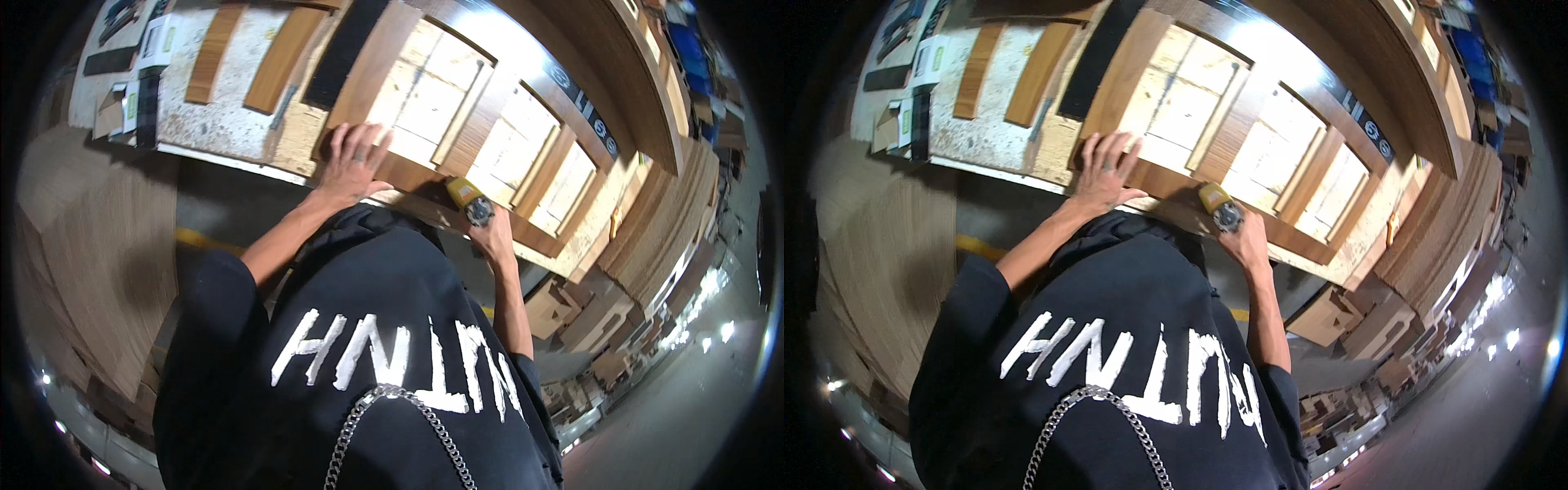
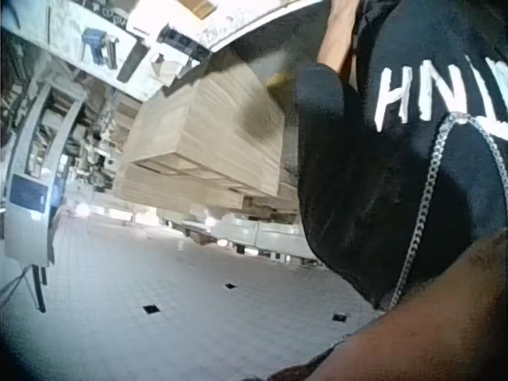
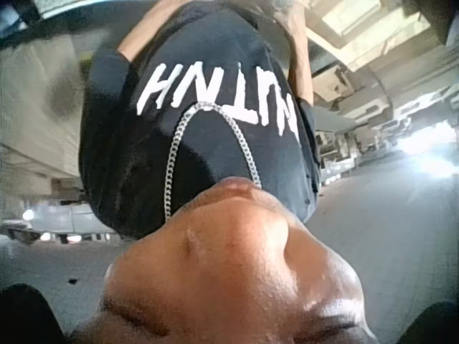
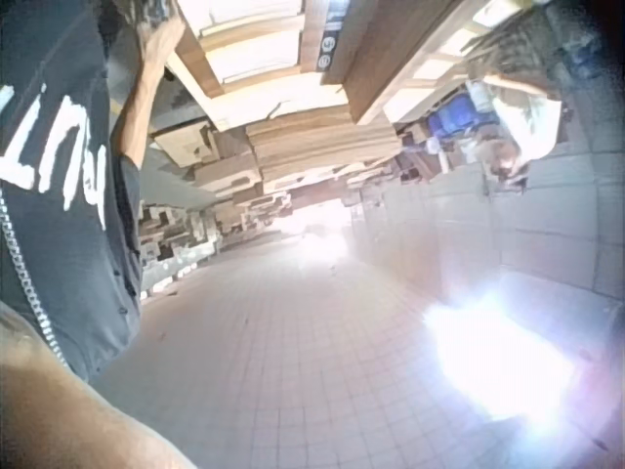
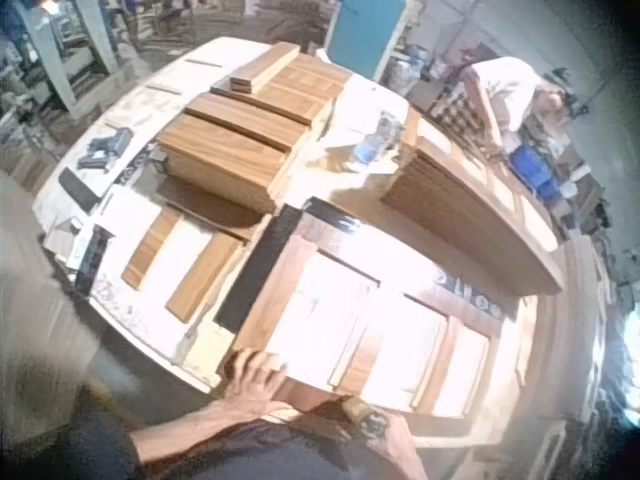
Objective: The person assembles a wooden furniture frame by placing wooden slats into a frame and securing them with a nail gun. They repeatedly position slats, align them, and fasten them in place while working at a large workbench in a workshop.
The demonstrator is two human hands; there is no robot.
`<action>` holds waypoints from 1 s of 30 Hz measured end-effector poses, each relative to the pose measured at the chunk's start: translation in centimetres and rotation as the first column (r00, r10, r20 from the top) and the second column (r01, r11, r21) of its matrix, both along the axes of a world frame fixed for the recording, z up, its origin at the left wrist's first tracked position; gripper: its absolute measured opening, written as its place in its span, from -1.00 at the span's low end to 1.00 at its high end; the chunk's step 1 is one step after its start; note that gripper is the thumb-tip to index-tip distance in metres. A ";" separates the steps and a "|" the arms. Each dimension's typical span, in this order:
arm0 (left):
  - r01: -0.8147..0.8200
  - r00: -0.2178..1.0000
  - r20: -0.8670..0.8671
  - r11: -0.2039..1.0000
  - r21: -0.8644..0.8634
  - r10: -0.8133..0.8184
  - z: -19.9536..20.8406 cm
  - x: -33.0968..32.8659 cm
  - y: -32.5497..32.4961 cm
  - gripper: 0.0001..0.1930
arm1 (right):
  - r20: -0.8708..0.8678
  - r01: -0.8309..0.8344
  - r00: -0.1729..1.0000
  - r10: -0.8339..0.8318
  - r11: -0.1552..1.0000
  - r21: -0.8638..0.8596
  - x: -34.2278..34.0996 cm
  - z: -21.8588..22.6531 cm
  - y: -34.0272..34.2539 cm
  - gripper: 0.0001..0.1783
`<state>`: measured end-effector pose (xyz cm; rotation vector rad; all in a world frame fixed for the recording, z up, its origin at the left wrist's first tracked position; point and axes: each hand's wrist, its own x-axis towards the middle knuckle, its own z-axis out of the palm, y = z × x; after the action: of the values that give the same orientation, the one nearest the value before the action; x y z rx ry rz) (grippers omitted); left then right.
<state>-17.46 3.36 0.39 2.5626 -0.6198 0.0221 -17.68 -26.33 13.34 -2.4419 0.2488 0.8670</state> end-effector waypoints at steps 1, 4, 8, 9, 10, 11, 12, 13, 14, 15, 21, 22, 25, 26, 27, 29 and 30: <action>-0.081 0.995 0.055 0.997 0.011 0.080 0.1 -0.1 1.8 0.28 | 0.001 0.009 1.000 -0.009 1.000 -0.006 -0.3 0.0 0.2 -0.61; -0.285 0.958 -0.057 0.954 -0.090 0.280 0.4 -0.4 6.2 0.25 | 0.022 0.010 1.000 -0.010 1.000 0.012 -0.2 -0.5 2.4 -0.66; -0.282 0.955 -0.139 0.950 -0.132 0.263 -0.8 -1.0 7.5 0.10 | 0.030 -0.023 0.999 0.020 0.994 0.106 1.9 -0.2 7.1 -0.66; -0.272 0.960 -0.111 0.950 -0.153 0.257 -1.0 -1.0 7.5 0.10 | 0.028 -0.036 0.999 0.033 0.992 0.120 2.6 0.0 8.5 -0.66; -0.260 0.965 -0.082 0.950 -0.173 0.249 -1.1 -0.9 7.5 0.09 | 0.026 -0.047 0.999 0.044 0.990 0.134 3.3 0.2 9.9 -0.65; -0.260 0.964 -0.090 0.957 -0.125 0.250 -0.9 -1.0 7.6 0.03 | -0.008 -0.059 0.998 0.060 0.994 0.097 4.1 0.6 11.3 -0.61; -0.256 0.966 -0.082 0.956 -0.143 0.247 -1.0 -0.9 7.7 -0.01 | -0.040 -0.067 0.997 0.070 0.996 0.061 4.8 1.0 12.6 -0.56; -0.251 0.967 -0.074 0.955 -0.160 0.242 -1.2 -0.9 7.8 -0.04 | -0.071 -0.075 0.995 0.077 0.997 0.026 5.3 1.0 13.5 -0.50; -0.243 0.970 -0.064 0.953 -0.182 0.235 -1.3 -0.7 7.8 -0.06 | -0.067 -0.085 0.994 0.088 0.995 0.052 5.6 0.5 13.9 -0.50; -0.260 0.966 -0.051 0.947 -0.187 0.255 -1.4 -0.8 7.7 -0.11 | -0.063 -0.094 0.993 0.099 0.992 0.079 5.7 -0.3 14.2 -0.50; -0.295 0.955 -0.062 0.921 -0.253 0.289 -1.3 -0.6 7.7 -0.09 | 0.026 -0.214 0.977 0.213 0.970 0.114 6.4 -1.6 15.2 -0.45; -0.291 0.957 -0.056 0.924 -0.248 0.286 -1.5 -0.6 7.7 -0.09 | 0.025 -0.220 0.975 0.219 0.969 0.115 6.4 -1.6 15.1 -0.45; -0.283 0.959 -0.051 0.930 -0.236 0.279 -1.6 -0.7 7.9 -0.10 | 0.022 -0.223 0.975 0.222 0.966 0.129 6.3 -1.7 15.2 -0.45; -0.286 0.958 -0.059 0.928 -0.238 0.280 -1.3 -0.7 7.9 -0.11 | 0.020 -0.222 0.975 0.221 0.966 0.135 6.3 -1.7 15.2 -0.45; -0.289 0.957 -0.068 0.927 -0.240 0.281 -1.2 -0.7 8.0 -0.11 | 0.017 -0.226 0.974 0.225 0.966 0.127 6.3 -1.7 15.3 -0.46; -0.293 0.956 -0.074 0.928 -0.229 0.284 -1.2 -0.8 8.0 -0.11 | 0.014 -0.233 0.972 0.233 0.966 0.113 6.3 -1.7 15.3 -0.47; -0.295 0.955 -0.077 0.929 -0.223 0.285 -1.2 -0.8 8.0 -0.12 | 0.017 -0.236 0.972 0.236 0.965 0.115 6.2 -1.8 15.2 -0.47</action>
<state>-18.26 11.31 -0.85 2.3951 -0.2017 0.1318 -11.44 -11.10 11.58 -2.3945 -0.0952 0.9497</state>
